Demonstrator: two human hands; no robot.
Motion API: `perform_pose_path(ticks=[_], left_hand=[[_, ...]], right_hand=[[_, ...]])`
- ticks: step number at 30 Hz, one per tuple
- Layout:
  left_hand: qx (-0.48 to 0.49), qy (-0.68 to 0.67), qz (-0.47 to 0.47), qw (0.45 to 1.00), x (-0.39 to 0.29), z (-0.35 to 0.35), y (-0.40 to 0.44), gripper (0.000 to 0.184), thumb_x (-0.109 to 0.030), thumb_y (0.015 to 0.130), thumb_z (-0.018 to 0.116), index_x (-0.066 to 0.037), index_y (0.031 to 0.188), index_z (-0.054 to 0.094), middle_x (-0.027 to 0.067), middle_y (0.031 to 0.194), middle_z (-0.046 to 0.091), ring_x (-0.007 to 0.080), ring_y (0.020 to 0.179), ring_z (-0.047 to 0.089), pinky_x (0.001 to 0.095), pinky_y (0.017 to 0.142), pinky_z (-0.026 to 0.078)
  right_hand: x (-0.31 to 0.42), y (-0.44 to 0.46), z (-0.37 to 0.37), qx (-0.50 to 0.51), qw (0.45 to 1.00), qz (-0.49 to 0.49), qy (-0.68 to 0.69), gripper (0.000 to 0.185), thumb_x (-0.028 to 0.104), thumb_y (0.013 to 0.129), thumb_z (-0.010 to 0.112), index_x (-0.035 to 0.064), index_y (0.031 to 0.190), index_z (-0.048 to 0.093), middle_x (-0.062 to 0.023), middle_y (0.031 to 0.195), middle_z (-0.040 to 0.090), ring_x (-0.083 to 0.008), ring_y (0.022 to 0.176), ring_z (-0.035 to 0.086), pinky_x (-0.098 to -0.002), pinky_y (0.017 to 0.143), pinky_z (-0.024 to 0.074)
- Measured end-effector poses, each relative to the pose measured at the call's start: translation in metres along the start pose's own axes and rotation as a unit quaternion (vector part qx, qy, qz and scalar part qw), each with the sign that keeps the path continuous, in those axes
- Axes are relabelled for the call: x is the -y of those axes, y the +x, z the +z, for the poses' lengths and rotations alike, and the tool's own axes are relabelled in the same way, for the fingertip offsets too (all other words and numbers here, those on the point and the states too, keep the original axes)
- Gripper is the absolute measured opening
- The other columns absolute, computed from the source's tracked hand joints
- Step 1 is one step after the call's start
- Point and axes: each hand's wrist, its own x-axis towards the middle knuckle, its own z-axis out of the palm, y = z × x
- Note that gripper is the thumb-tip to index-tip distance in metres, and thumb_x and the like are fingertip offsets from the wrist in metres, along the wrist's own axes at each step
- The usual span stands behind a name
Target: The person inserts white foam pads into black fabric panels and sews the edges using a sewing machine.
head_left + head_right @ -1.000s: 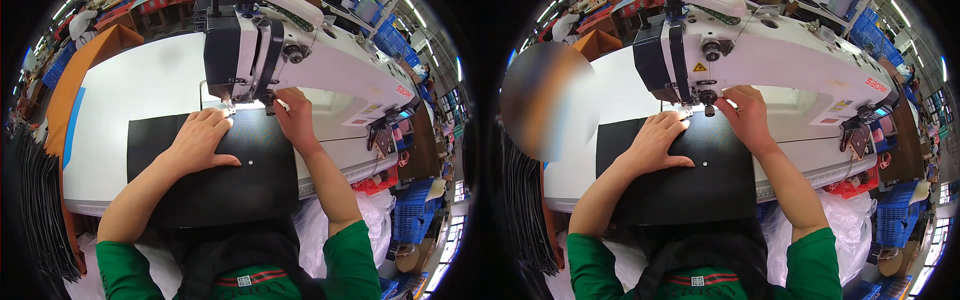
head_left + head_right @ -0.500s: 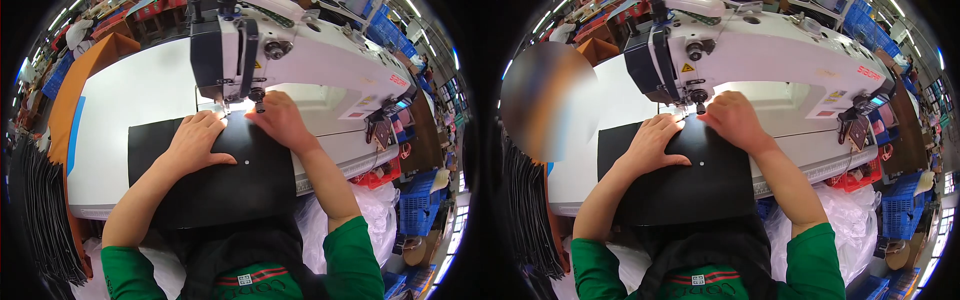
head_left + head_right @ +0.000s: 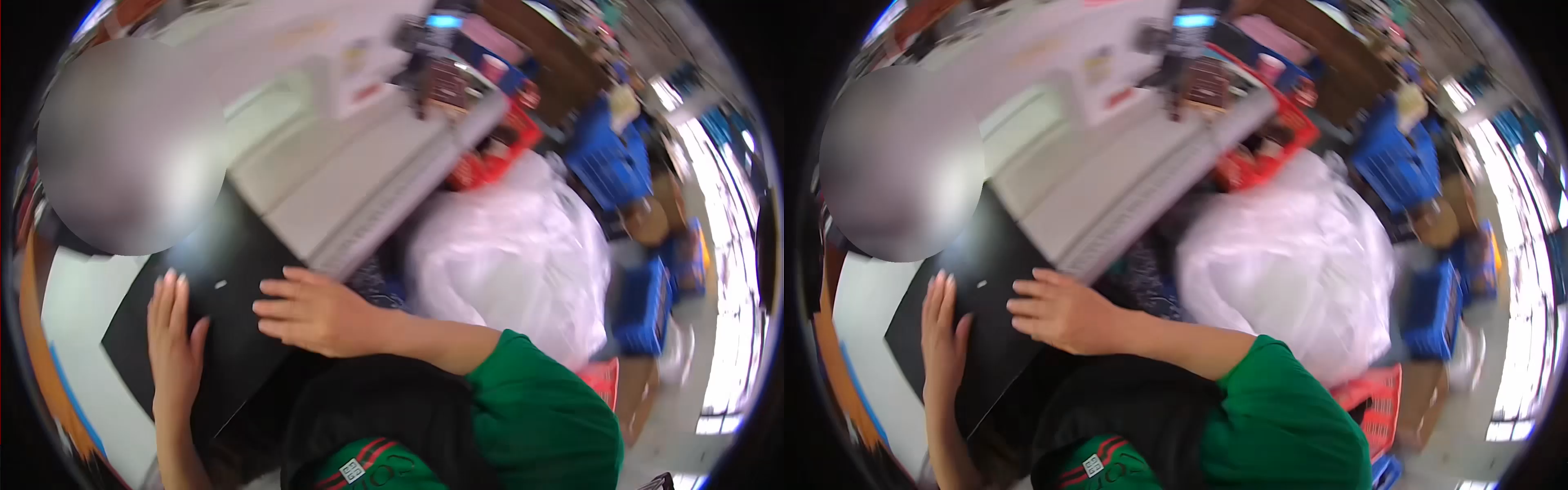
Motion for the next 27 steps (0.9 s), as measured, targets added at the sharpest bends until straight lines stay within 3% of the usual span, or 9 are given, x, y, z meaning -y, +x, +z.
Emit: perform_pose_path(ticks=[5, 7, 8, 13, 15, 19, 21, 22, 27], left_hand=[[0.062, -0.044, 0.017, 0.997, -0.048, -0.031, -0.039, 0.067, -0.006, 0.08, 0.071, 0.001, 0.142, 0.047, 0.02, 0.151, 0.043, 0.0398, 0.143, 0.035, 0.0467, 0.118, 0.029], [0.11, -0.064, 0.008, 0.992, -0.057, -0.039, -0.051, 0.072, -0.002, 0.078, 0.069, 0.0, 0.146, 0.043, 0.0185, 0.154, 0.038, 0.0382, 0.145, 0.031, 0.0458, 0.119, 0.027], [0.134, -0.073, -0.001, 0.988, -0.059, -0.04, -0.057, 0.075, -0.001, 0.077, 0.068, -0.001, 0.147, 0.041, 0.0178, 0.156, 0.035, 0.0374, 0.147, 0.029, 0.0453, 0.12, 0.026], [0.089, -0.097, -0.005, 0.991, -0.051, -0.026, -0.071, 0.069, 0.0, 0.077, 0.067, 0.0, 0.143, 0.047, 0.0189, 0.153, 0.041, 0.0372, 0.145, 0.033, 0.0448, 0.119, 0.028], [0.067, -0.101, 0.002, 0.993, -0.05, -0.024, -0.072, 0.066, 0.0, 0.076, 0.069, 0.001, 0.14, 0.051, 0.0192, 0.15, 0.045, 0.0375, 0.144, 0.036, 0.0448, 0.118, 0.03], [0.055, -0.114, 0.002, 0.992, -0.051, -0.022, -0.072, 0.061, 0.0, 0.077, 0.07, 0.002, 0.136, 0.055, 0.0193, 0.147, 0.049, 0.0377, 0.142, 0.039, 0.0447, 0.117, 0.032], [0.033, -0.118, 0.018, 0.992, -0.049, -0.022, -0.073, 0.057, -0.003, 0.075, 0.073, 0.003, 0.13, 0.059, 0.0198, 0.142, 0.053, 0.0392, 0.138, 0.044, 0.0455, 0.114, 0.036], [0.014, -0.114, 0.035, 0.993, -0.047, -0.021, -0.072, 0.055, -0.005, 0.073, 0.077, 0.004, 0.125, 0.062, 0.0204, 0.138, 0.056, 0.0406, 0.134, 0.048, 0.0464, 0.111, 0.039], [-0.03, -0.155, 0.048, 0.986, -0.045, -0.026, -0.069, 0.031, -0.007, 0.078, 0.077, 0.003, 0.106, 0.068, 0.0179, 0.121, 0.066, 0.0367, 0.121, 0.06, 0.0431, 0.099, 0.052]], right_hand=[[-0.005, -0.119, -0.027, -0.052, 0.988, 0.11, -0.09, 0.03, 0.014, 0.085, 0.064, 0.0068, 0.113, 0.066, -0.0132, 0.13, 0.06, -0.0342, 0.126, 0.053, -0.0487, 0.105, 0.0426], [-0.021, -0.165, -0.052, 0.05, 0.922, 0.356, -0.142, 0.024, 0.013, 0.093, 0.056, 0.0072, 0.115, 0.065, -0.0156, 0.126, 0.062, -0.036, 0.121, 0.056, -0.0473, 0.103, 0.0434], [-0.032, -0.2, -0.071, -0.027, 0.927, 0.294, -0.233, 0.025, 0.011, 0.092, 0.058, 0.0069, 0.117, 0.063, -0.0169, 0.124, 0.063, -0.0361, 0.117, 0.058, -0.0466, 0.1, 0.0453], [-0.067, -0.347, -0.13, -0.046, 0.734, 0.611, -0.294, 0.047, 0.024, 0.087, 0.07, 0.0091, 0.129, 0.056, -0.0188, 0.128, 0.06, -0.0383, 0.117, 0.058, -0.0466, 0.096, 0.0487], [-0.062, -0.366, -0.133, 0.066, 0.553, 0.783, -0.275, 0.082, 0.042, 0.079, 0.078, 0.0111, 0.146, 0.041, -0.023, 0.13, 0.057, -0.0385, 0.12, 0.056, -0.0476, 0.098, 0.048], [-0.051, -0.39, -0.106, 0.124, 0.503, 0.81, -0.275, 0.115, 0.054, 0.068, 0.084, 0.0121, 0.156, 0.022, -0.0265, 0.132, 0.055, -0.0396, 0.122, 0.055, -0.0488, 0.1, 0.0468], [-0.063, -0.448, -0.098, 0.044, 0.553, 0.777, -0.298, 0.123, 0.05, 0.063, 0.087, 0.0092, 0.156, 0.018, -0.0285, 0.134, 0.053, -0.0415, 0.125, 0.053, -0.0479, 0.102, 0.0466], [-0.07, -0.45, -0.113, 0.023, 0.521, 0.831, -0.193, 0.128, 0.046, 0.062, 0.089, 0.0049, 0.157, 0.013, -0.0277, 0.15, 0.038, -0.0385, 0.137, 0.043, -0.0465, 0.11, 0.0402], [-0.122, -0.605, -0.134, -0.074, 0.577, 0.792, -0.185, 0.126, 0.031, 0.054, 0.093, -0.0057, 0.151, 0.023, -0.0263, 0.147, 0.044, -0.0358, 0.138, 0.043, -0.0405, 0.114, 0.0373]])
